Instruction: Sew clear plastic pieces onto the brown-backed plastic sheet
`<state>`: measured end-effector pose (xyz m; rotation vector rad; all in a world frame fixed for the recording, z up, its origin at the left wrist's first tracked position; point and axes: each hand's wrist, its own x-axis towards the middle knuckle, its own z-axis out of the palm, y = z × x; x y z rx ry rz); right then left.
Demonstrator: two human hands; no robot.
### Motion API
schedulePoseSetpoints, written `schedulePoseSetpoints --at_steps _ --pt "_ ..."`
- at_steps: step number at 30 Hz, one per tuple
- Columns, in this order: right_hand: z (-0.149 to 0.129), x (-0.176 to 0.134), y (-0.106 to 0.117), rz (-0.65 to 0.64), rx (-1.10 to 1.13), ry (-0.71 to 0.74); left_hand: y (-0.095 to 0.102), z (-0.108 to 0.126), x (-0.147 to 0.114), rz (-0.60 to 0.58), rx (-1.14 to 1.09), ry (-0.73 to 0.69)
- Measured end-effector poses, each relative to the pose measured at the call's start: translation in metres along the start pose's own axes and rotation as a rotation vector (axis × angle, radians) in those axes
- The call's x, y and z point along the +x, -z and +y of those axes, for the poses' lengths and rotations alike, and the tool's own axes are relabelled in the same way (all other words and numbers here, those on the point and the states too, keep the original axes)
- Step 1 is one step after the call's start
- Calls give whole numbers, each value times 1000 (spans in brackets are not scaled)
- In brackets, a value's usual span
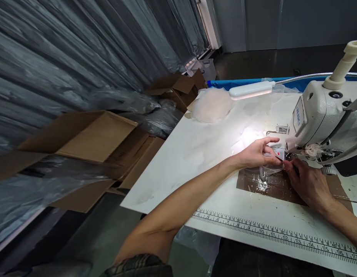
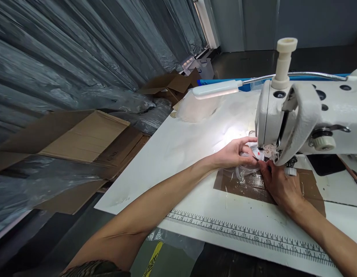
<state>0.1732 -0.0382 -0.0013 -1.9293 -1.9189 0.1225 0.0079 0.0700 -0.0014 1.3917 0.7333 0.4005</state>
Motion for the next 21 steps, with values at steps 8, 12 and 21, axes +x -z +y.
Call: schedulePoseSetpoints --at_steps 8,12,21 --pt "-1 -1 -2 40 -3 39 -2 3 -1 -13 -35 0" --pt "-1 1 -3 62 -15 82 -3 0 0 -21 -56 15" --pt "-3 3 -7 52 -49 75 -3 -1 -1 -12 2 -10"
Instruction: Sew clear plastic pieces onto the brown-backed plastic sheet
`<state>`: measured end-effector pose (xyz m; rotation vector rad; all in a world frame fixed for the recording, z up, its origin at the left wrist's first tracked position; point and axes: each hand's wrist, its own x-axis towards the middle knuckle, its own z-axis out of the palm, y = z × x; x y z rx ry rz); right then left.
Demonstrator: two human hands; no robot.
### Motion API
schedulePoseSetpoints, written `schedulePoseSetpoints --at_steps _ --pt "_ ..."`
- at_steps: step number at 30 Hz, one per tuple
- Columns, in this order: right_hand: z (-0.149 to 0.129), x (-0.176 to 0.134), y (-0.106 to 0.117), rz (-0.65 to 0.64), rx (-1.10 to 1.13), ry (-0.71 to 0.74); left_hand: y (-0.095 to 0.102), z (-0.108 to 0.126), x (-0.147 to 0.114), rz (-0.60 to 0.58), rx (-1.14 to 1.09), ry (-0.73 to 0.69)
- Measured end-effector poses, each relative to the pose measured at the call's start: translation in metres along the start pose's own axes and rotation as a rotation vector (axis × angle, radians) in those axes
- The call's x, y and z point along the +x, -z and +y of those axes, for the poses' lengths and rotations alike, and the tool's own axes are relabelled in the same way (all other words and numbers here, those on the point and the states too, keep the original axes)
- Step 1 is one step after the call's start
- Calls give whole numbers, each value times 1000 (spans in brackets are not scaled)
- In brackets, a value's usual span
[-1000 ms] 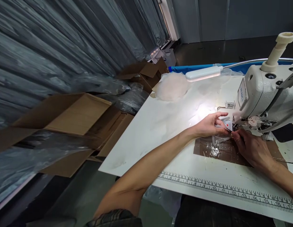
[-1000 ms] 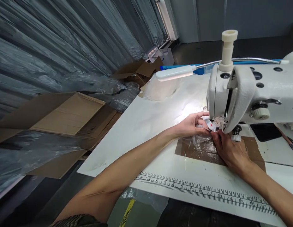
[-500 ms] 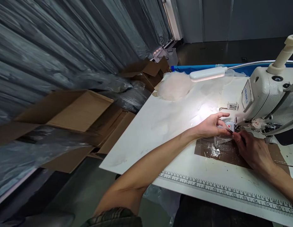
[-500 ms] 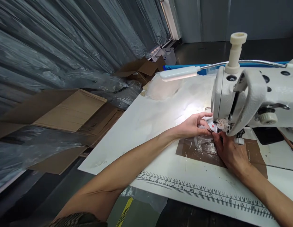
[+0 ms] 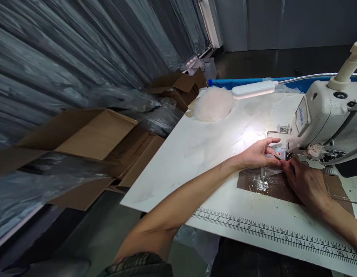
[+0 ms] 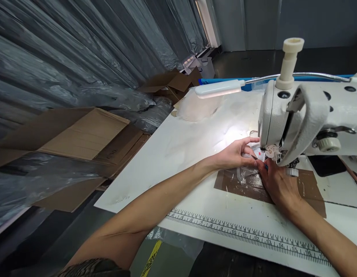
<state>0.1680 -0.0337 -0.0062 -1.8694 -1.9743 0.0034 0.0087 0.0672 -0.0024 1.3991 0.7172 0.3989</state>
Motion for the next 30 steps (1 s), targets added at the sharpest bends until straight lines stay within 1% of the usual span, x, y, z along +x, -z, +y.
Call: schedulePoseSetpoints --at_steps 4,10,14,16,19,21,24,27,30 --pt "1 -2 -2 19 -27 -11 0 1 0 8 6 -9" --pt "3 2 3 -88 41 -23 2 0 1 -21 -31 1" --pt "1 4 3 -114 64 -12 3 -2 1 -45 -37 -28" --pt "0 4 0 -114 57 -40 3 -3 1 -49 -34 -41" --pt "-4 3 -5 -108 28 -119 2 -4 1 -28 -9 -40" --pt "-5 3 -5 -122 40 -145 2 -5 2 -14 16 -32" --pt "-1 2 2 -149 139 -164 8 -4 2 2 83 -38" --pt "10 -5 14 -151 236 -157 20 1 0 -4 152 -54" --pt "27 -18 23 -115 209 -112 29 7 -2 -46 154 -38"
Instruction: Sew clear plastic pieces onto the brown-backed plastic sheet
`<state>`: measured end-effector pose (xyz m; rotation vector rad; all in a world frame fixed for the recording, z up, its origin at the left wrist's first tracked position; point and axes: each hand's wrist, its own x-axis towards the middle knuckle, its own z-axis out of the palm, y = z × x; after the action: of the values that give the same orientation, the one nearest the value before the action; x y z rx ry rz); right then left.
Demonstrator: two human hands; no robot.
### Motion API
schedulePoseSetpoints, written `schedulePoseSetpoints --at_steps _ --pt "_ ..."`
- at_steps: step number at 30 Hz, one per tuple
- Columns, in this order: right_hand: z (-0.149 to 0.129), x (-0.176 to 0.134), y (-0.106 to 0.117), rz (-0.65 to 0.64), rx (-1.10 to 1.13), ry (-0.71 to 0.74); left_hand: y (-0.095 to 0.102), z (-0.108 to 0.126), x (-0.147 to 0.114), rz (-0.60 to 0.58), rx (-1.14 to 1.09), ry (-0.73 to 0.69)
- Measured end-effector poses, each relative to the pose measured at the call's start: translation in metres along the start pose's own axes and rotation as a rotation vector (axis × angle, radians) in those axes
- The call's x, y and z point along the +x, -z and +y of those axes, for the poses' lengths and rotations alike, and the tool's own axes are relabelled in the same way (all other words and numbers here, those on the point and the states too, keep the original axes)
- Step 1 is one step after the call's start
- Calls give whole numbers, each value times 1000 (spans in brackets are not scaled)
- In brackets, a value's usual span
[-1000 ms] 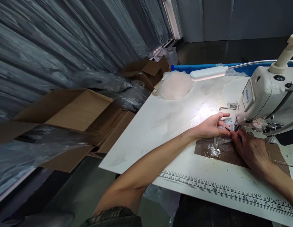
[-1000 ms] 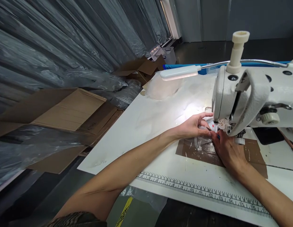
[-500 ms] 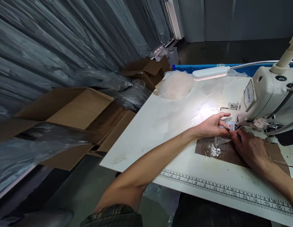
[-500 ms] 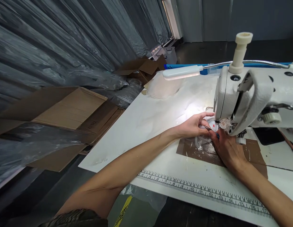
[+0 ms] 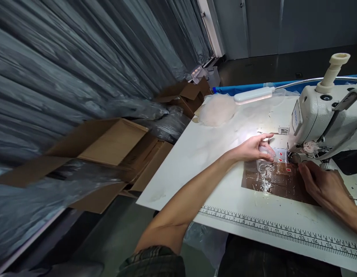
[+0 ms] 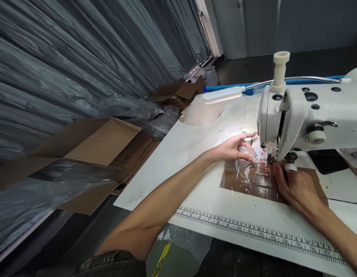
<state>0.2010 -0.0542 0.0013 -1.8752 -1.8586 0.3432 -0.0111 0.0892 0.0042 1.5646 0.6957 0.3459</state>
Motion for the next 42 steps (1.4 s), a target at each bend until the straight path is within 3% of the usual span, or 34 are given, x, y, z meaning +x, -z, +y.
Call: schedulePoseSetpoints --at_steps 6,16,22,27,31,33,36,39,42 --pt "23 -14 -2 97 -9 40 1 3 0 21 -40 74" --pt "17 -13 -1 60 55 -10 14 5 3 141 113 105" --pt "18 -14 -2 76 35 28 13 7 1 137 217 109" --pt "19 -14 -3 69 10 34 12 11 3 302 315 -16" --pt "20 -16 -5 62 4 39 17 27 -8 443 682 -163" --pt "20 -16 -6 63 -3 35 18 35 -15 424 918 -150" --pt "19 -17 -5 62 -13 33 18 39 -18 267 1142 -5" --pt "17 -15 -4 66 -23 33 21 34 -2 169 1136 67" --pt "15 -12 -1 76 -30 55 30 29 27 155 977 -18"
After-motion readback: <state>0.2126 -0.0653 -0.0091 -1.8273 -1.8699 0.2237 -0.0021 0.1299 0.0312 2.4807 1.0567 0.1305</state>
